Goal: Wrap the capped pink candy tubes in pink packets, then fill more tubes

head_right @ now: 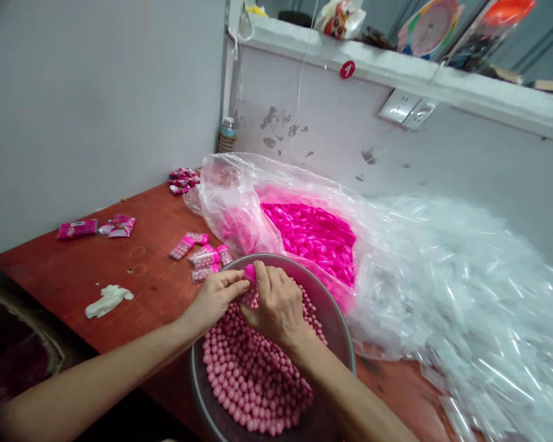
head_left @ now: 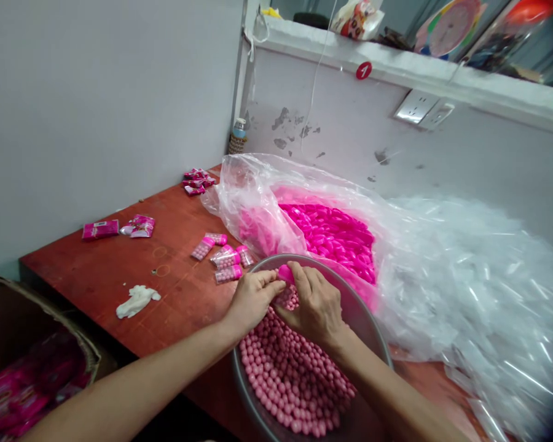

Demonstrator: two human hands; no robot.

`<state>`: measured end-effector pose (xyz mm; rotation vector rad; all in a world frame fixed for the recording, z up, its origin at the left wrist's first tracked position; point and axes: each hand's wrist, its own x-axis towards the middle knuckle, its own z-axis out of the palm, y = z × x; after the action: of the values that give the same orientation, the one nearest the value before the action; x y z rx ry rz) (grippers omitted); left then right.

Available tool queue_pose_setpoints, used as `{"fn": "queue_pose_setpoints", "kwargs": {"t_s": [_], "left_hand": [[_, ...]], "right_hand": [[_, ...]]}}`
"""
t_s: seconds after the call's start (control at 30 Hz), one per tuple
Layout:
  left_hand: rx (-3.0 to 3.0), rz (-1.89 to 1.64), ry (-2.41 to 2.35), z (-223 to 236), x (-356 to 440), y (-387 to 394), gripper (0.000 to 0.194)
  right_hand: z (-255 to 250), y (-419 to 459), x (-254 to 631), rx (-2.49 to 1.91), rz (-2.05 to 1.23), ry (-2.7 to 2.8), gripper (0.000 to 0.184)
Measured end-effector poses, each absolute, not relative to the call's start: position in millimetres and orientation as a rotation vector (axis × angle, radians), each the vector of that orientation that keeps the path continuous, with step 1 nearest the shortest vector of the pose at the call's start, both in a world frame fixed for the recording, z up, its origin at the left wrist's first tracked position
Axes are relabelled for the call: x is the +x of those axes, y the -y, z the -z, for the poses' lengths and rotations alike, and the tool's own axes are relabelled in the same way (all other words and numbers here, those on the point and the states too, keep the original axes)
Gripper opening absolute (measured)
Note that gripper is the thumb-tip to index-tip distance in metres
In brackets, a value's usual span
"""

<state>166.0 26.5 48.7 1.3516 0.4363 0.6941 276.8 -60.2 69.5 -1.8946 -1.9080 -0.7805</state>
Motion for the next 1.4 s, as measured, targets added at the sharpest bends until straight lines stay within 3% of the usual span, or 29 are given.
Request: {"fn": "queue_pose_setpoints", "kwargs": {"t_s": [0.17,0.3,0.6,0.73,0.87,1.0,1.07,1.23,1.4], "left_hand": [[1.158,-0.662,-0.399,-53,169,-25,0.016],[1.130,-0.667,-0.430,-53,172,-25,0.018],[1.126,-0.657,-0.446,-51,170,-26,0.015],[1.154,-0.648,-0.453,-48,168,-26,0.015],[1.105,-0.633,-0.432,-49,168,-25,0.014],[0.915,-0.531,-0.364,-56,167,-25,0.020],[0.837,-0.446,-0.337,-60,167,-27,0.025],[0.813,-0.311,-0.275,-62,167,-26,0.029],[1.391,-0.458,-0.300,-62,163,-21,0.048]], "right_hand": [[-68,61,279,-1.946,0.552,1.873,0.061],[-71,61,278,-2.057,0.573,1.891,0.072],[-75,53,271,-2.069,0.737,1.877,0.035],[-73,54,270,-2.088,0.849,1.915,0.030],[-71,56,271,-2.072,0.661,1.862,0.042],[-89,64,281,-1.875,0.130,1.900,0.077],[-101,70,290,-1.785,-0.082,1.939,0.082],[-107,78,309,-1.714,-0.171,1.833,0.038],[-102,72,313,-1.747,-0.116,1.682,0.021]]}}
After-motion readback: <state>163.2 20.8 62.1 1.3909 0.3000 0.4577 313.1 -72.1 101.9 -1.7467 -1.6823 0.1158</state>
